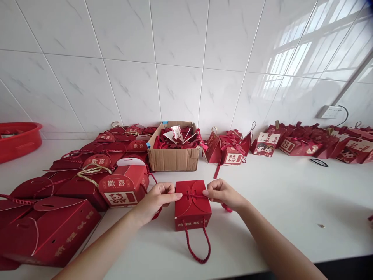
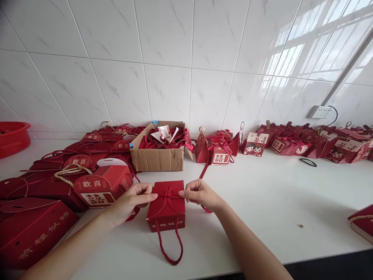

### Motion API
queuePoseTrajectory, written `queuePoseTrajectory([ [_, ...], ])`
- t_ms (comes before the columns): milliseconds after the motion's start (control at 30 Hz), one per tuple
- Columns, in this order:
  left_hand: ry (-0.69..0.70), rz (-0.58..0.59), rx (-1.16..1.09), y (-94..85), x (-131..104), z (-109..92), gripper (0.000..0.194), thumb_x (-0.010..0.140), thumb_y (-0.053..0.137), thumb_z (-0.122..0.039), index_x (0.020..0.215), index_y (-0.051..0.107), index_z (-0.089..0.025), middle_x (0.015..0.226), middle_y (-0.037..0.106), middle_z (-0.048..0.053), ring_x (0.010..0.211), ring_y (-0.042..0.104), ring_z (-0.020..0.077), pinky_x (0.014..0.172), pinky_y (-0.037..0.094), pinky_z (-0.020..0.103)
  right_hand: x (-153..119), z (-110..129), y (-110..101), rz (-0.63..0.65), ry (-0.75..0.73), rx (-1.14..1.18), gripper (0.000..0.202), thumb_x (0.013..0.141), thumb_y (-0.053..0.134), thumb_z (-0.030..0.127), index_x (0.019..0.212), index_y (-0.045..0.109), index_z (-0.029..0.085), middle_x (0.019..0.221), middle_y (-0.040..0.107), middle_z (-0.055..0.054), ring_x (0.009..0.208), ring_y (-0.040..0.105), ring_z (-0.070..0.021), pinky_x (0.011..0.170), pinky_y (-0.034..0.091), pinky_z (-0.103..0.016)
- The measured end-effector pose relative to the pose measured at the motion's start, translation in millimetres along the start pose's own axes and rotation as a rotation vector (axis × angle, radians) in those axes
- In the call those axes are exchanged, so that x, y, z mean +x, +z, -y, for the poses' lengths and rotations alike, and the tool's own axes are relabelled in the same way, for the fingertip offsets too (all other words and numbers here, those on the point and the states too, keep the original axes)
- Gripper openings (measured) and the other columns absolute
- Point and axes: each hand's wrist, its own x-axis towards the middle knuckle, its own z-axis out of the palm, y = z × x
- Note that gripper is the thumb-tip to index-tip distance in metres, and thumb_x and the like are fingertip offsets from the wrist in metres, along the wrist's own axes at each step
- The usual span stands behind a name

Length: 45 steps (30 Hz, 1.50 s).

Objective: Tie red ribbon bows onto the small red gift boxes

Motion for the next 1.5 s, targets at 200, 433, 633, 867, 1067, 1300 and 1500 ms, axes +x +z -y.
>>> queuePoseTrajectory([
  [200,0.005,0.039,-0.023,1.6,-0.1,-2.4,0.042,0.07,0.07,-0.028,0.055,0.031,-0.018,0.05,0.025,-0.009,0.049,0.02,0.0057,0.048,0.011,0.025,-2.0,2.9,-2.2,0.006,0.003,-0.023,0.036,0.075,0.069,0.037,0.05,0.056,0.014,0.039,0.031,0.009,0.039,0.02,-0.0033,0.04,0.013,-0.023],
  [433,-0.002,0.096,-0.083,-1.5,1.9,-1.6,0.042,0.069,0.068,-0.023,0.053,0.029,-0.018,0.05,0.023,-0.008,0.049,0.019,0.0059,0.049,0.011,0.026,-2.0,-0.4,-8.7,-0.008,-0.011,-0.078,0.034,0.071,0.072,0.037,0.05,0.058,0.014,0.041,0.035,0.007,0.042,0.024,-0.0043,0.041,0.016,-0.023],
  [633,0.035,0.071,-0.014,-0.1,-0.7,-4.8,0.039,0.071,0.066,-0.024,0.054,0.031,-0.018,0.052,0.023,-0.007,0.05,0.02,0.0071,0.05,0.013,0.026,-4.4,3.1,-8.6,-0.019,-0.038,-0.069,0.032,0.076,0.069,0.038,0.055,0.06,0.014,0.042,0.035,0.007,0.041,0.024,-0.0046,0.039,0.018,-0.022],
  [867,0.121,-0.041,0.116,5.0,-5.5,-8.6,0.03,0.073,0.065,-0.025,0.064,0.037,-0.019,0.064,0.033,-0.006,0.059,0.029,0.0088,0.055,0.025,0.023,-11.2,12.3,-8.6,0.02,-0.209,0.01,0.027,0.077,0.068,0.036,0.059,0.063,0.017,0.059,0.049,0.002,0.057,0.042,-0.0102,0.053,0.038,-0.026],
  [1067,0.201,-0.107,0.23,4.7,-6.3,-10.0,0.027,0.072,0.067,-0.027,0.089,0.047,-0.022,0.089,0.047,-0.001,0.087,0.047,0.0145,0.076,0.039,0.026,-17.3,15.9,-4.9,0.014,-0.269,0.078,0.015,0.078,0.067,0.036,0.08,0.07,0.021,0.058,0.051,0.002,0.057,0.047,-0.0119,0.056,0.041,-0.029],
  [1300,0.36,-0.141,0.587,-1.4,-10.1,-20.8,0.025,0.073,0.067,-0.032,0.092,0.056,-0.023,0.1,0.058,0.002,0.092,0.052,0.0186,0.086,0.038,0.031,-17.4,22.4,9.6,-0.048,-0.308,0.075,0.024,0.081,0.063,0.041,0.096,0.07,0.022,0.06,0.058,0.001,0.058,0.053,-0.0137,0.062,0.047,-0.032],
  [1500,0.368,-0.148,0.541,22.2,-10.3,-48.1,0.028,0.083,0.055,-0.044,0.097,0.061,-0.02,0.1,0.064,0.005,0.094,0.056,0.0203,0.085,0.039,0.033,-14.7,23.6,22.6,-0.087,-0.327,0.038,0.028,0.084,0.062,0.034,0.11,0.065,0.023,0.058,0.061,0.002,0.058,0.056,-0.012,0.062,0.047,-0.028],
])
